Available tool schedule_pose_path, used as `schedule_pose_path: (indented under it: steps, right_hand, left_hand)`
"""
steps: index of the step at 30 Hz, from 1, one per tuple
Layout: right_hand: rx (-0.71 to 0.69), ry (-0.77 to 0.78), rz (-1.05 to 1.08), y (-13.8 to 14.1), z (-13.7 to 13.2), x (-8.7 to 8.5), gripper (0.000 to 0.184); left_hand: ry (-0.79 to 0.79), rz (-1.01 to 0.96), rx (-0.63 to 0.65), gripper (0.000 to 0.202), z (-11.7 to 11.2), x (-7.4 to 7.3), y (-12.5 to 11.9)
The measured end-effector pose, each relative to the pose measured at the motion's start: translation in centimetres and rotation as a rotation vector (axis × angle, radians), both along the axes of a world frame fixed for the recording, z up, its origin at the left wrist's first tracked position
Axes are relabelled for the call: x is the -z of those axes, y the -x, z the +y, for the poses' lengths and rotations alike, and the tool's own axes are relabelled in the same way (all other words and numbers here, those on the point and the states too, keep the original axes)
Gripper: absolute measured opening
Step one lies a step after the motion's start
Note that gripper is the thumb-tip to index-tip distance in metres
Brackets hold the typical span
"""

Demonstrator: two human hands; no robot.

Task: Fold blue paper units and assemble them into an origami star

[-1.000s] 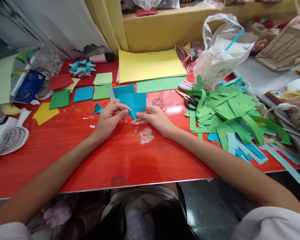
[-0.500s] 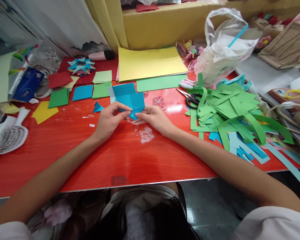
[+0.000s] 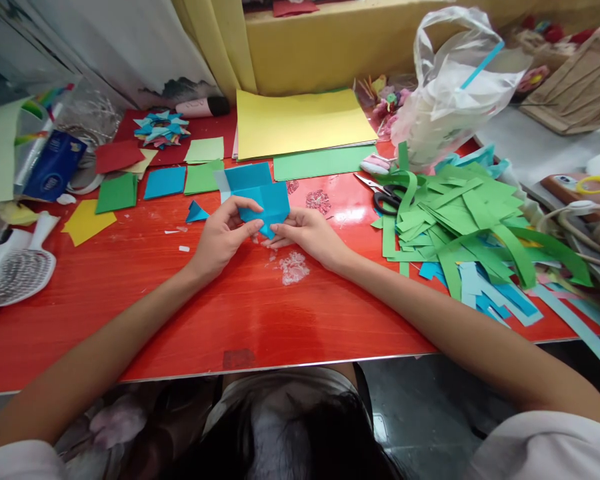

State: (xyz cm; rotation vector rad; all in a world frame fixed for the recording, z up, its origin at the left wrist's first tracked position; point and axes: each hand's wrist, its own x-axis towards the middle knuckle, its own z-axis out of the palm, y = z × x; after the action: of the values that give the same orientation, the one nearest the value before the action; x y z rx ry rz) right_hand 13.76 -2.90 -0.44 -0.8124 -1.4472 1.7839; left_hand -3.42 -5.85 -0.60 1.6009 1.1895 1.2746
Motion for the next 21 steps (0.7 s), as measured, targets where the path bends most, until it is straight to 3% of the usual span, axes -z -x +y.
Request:
schedule_pose_path:
  steps: [7,21]
  right_hand:
    - [-0.107,0.021,-0.083,0.0,0.0,-0.5,0.022]
    - [-0.119,0.030,-0.218,0.1,-0.2,-1.2,0.029]
  left_hand:
    - [-0.042,0.041,-0.007,0.016,-0.2,0.4,-0.2]
    - [-0.078,0.095,-0.016,0.014,-0.6,0.1,-0.6]
